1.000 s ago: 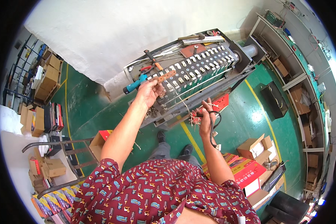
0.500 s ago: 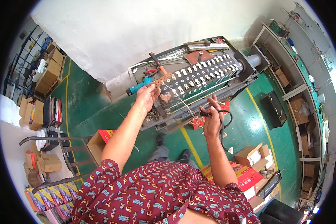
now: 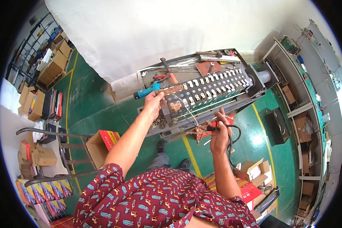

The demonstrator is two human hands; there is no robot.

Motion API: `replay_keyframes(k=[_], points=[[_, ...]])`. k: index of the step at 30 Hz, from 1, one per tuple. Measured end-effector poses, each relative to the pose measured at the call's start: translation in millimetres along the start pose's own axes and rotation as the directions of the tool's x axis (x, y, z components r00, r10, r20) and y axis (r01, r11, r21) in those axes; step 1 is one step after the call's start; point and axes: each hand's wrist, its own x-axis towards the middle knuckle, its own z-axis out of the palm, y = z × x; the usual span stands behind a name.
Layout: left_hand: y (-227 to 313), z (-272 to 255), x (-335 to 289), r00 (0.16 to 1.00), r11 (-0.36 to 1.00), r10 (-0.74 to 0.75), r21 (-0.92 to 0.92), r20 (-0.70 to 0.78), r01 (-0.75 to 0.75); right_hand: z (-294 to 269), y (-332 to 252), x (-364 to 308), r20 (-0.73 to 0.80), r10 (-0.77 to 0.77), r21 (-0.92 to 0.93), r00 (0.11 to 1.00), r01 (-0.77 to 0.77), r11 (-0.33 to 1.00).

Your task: The person uses a cordless drill and pliers to fasten components and connect wires on a large battery pack assembly. They repeatedly drill into terminals, strip wire ends, and attach connectors to the battery cells.

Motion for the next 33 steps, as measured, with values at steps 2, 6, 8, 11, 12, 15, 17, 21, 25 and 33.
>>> replay_keyframes(k=[2,6,8,11,12,15,17,21,25,33], points=[[0,-1,2,1.0,1.0,0.015,-0.001,0.008,-0.015,1,-1,1,0.0,0.005,0.024,1.0,-0.005,1.0],[4,-2,9,1.0,1.0,0.02,-0.001,-0.018,-0.02,10,-6,4,0.018,-0.011,0.016,1.0,0.011,1.0],[7,-2,13,0.998,0.999,0.043,0.008,-0.048,-0.043,14,-10,6,0.027,-0.009,0.004,1.0,0.009,1.0],[8,-3,18,0.996,0.997,0.043,0.07,-0.079,-0.037,19,-12,7,0.067,0.005,0.051,0.998,-0.009,0.999],[8,-2,20,0.995,0.997,0.038,0.074,-0.088,-0.032,20,-12,8,0.048,0.011,0.034,0.999,-0.013,0.999],[5,1,24,0.992,0.998,0.022,0.064,-0.128,-0.014,20,-8,9,0.039,0.016,0.047,0.999,-0.018,0.999],[3,3,26,0.987,1.0,0.001,0.028,-0.158,0.004,18,-6,9,0.016,0.043,0.051,0.999,-0.043,0.998],[2,9,29,0.977,0.991,0.025,0.132,-0.213,0.004,16,-2,8,0.04,0.051,0.063,0.998,-0.053,0.997],[3,13,30,0.981,0.98,0.068,0.198,-0.18,-0.031,17,4,12,0.025,0.069,0.062,0.997,-0.07,0.996],[11,6,35,0.991,0.939,0.098,0.338,-0.091,-0.062,5,22,12,-0.046,0.121,0.048,0.992,-0.118,0.992]])
